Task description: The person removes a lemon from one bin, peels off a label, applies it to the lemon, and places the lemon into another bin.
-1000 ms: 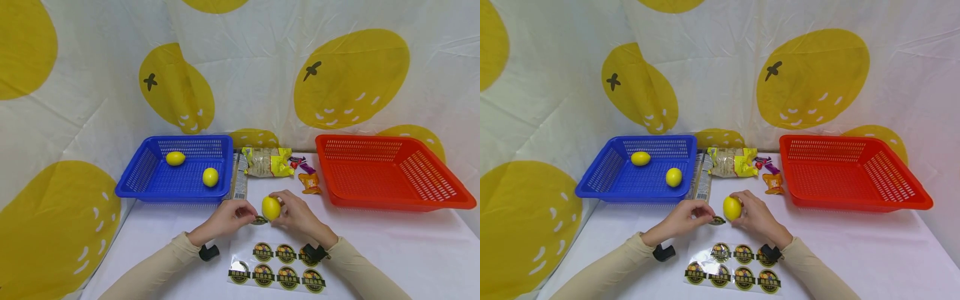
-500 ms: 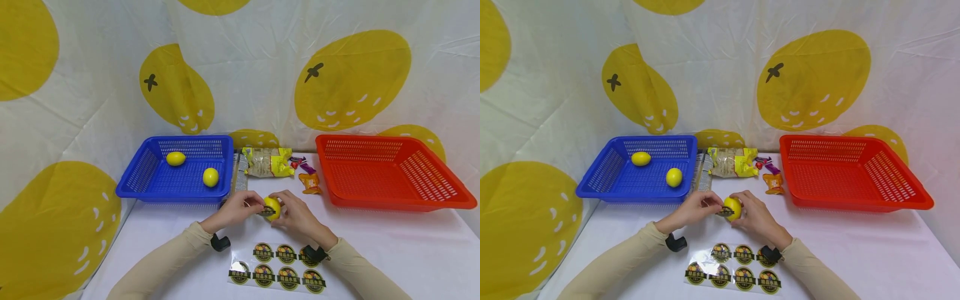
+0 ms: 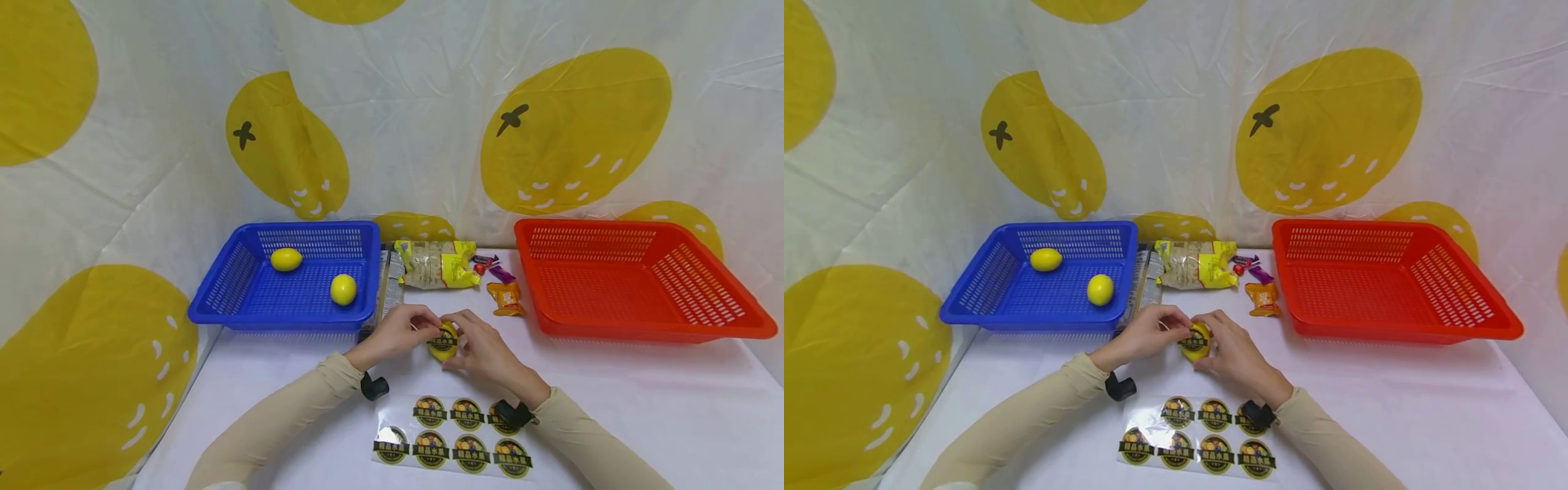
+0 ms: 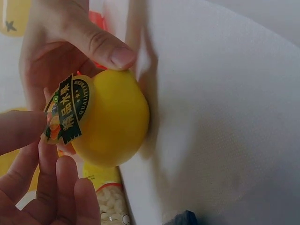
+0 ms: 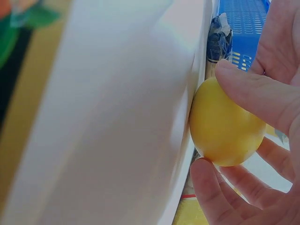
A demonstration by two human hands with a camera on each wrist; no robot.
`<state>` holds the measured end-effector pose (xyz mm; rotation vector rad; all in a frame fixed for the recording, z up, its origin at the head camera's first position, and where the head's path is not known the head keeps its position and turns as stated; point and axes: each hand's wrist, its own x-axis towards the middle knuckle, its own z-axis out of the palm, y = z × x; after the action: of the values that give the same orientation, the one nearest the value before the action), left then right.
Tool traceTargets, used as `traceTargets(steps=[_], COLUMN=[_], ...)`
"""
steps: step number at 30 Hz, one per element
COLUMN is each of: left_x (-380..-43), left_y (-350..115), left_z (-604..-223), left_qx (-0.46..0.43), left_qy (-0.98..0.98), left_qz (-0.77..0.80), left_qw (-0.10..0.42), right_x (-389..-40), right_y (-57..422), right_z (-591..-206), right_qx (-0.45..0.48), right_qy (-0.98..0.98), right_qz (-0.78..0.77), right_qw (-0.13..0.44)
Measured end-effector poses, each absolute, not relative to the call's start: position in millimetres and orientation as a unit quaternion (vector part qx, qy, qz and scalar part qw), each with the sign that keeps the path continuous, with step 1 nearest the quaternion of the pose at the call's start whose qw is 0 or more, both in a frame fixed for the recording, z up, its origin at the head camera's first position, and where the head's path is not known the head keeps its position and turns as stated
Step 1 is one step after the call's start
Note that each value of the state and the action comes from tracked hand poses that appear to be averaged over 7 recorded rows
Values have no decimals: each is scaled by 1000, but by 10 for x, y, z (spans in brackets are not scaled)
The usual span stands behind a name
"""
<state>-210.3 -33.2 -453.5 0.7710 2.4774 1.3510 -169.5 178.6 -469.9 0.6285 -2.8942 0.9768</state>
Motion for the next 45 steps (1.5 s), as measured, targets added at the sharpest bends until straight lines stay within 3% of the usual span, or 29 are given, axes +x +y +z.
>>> traceTargets(steps=[16, 34, 45], left_x=[-2102, -2074, -2014], left_y=[-248, -243, -231], left_z=[-4623, -4619, -4662], left_qx=[225, 199, 206], left_qy=[853, 864, 881], left_qz=[465, 457, 426], left_qw=[73, 73, 26], right_x=[-1691, -1692, -1688], right_y=[1779, 1774, 1772], right_z=[-4707, -4693, -4699], right_qx=[208, 201, 202], right_qy=[-923, -925, -925], right_qz=[323, 322, 321], right_qw=[16, 7, 9])
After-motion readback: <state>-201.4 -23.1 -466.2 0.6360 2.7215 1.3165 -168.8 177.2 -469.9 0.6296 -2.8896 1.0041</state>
